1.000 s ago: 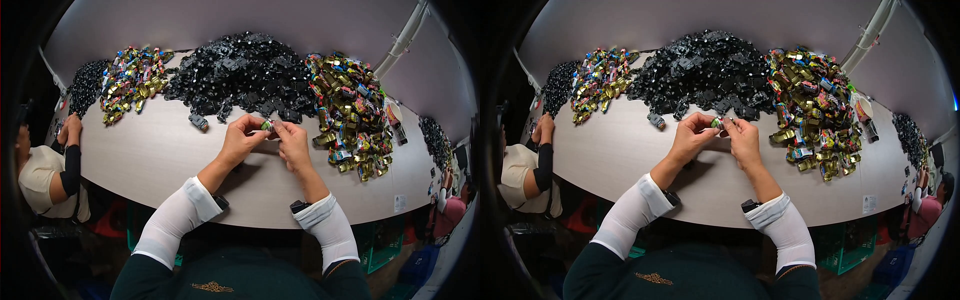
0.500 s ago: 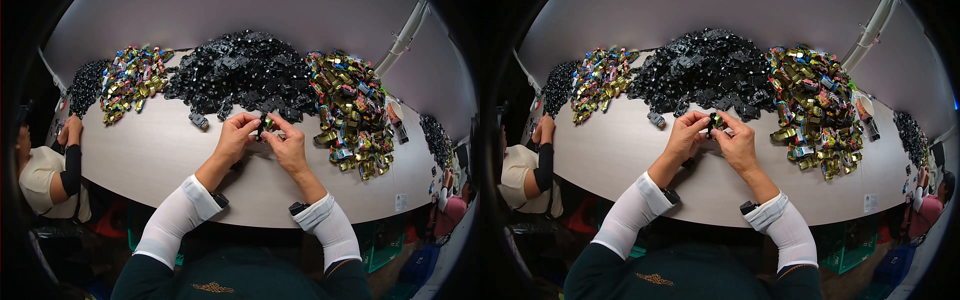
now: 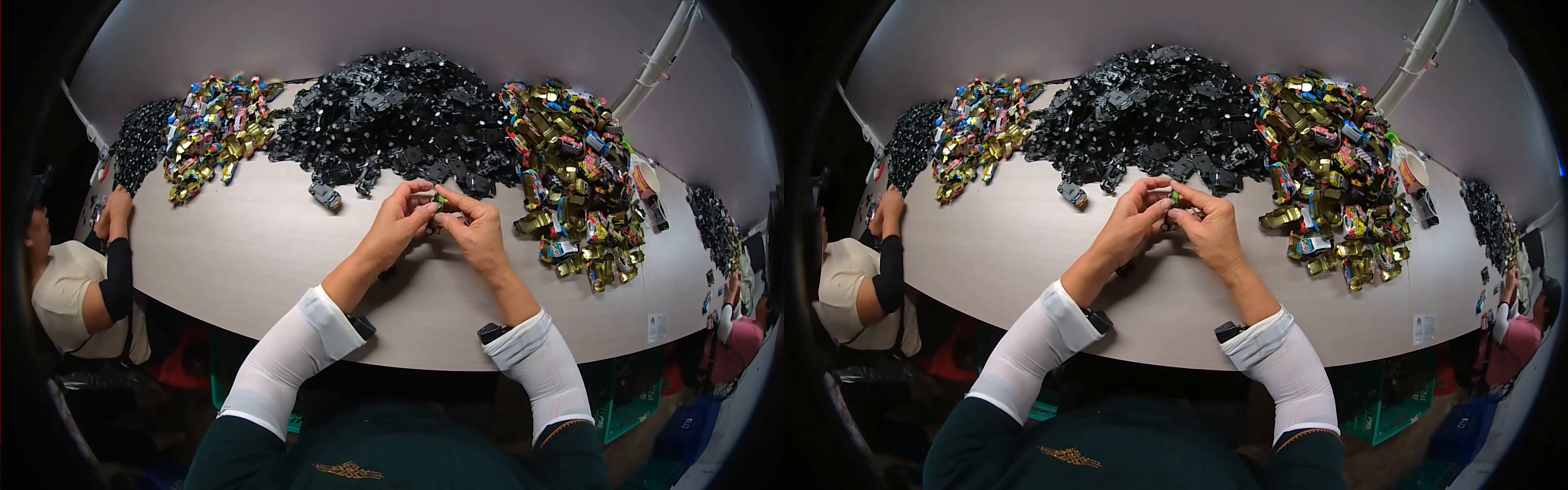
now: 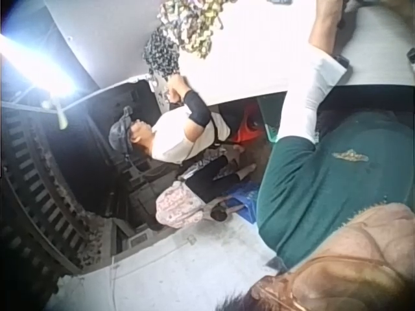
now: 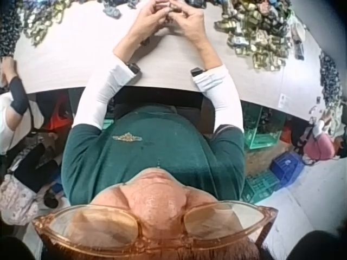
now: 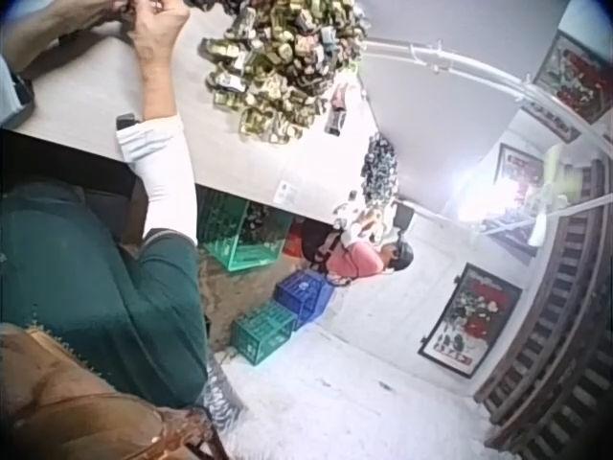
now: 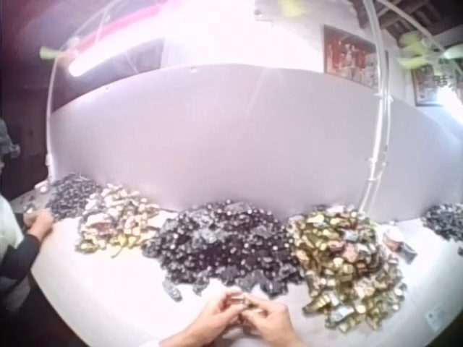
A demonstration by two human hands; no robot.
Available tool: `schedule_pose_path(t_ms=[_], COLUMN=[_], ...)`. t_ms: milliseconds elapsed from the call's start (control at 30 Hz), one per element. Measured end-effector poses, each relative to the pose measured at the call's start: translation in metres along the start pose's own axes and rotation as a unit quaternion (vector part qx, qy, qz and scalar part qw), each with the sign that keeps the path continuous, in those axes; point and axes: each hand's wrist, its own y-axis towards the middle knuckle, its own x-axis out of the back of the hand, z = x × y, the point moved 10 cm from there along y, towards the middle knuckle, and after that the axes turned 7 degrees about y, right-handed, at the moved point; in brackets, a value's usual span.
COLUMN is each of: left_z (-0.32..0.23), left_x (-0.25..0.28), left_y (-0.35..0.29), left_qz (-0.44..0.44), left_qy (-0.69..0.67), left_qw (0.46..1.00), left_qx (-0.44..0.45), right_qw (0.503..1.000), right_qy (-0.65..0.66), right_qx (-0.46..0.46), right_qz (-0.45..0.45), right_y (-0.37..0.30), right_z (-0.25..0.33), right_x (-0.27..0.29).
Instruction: Manually assembling small toy car components including wheels and chassis into car bodies.
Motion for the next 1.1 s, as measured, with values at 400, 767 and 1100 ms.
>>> schedule_pose_path(t_ms=[400, 767, 1100], left_z=[0.017, 0.007, 0.008], left_x=[0.010, 0.000, -0.003], left_y=[-0.003, -0.006, -0.007], left_qz=[0.002, 0.035, 0.042], left_qy=[0.015, 0.040, 0.021], left_qw=[0.990, 0.994, 0.996], left_qx=[0.139, 0.091, 0.082], right_qw=[0.913, 0.878, 0.889], right_qy=[0.239, 0.339, 0.312], right_qx=[-0.330, -0.335, -0.333], right_qz=[0.000, 0.042, 0.046], right_y=[-0.015, -0.022, -0.024], right_z=[-0.059, -0.035, -0.035], right_x=[0.008, -0.018, -0.021])
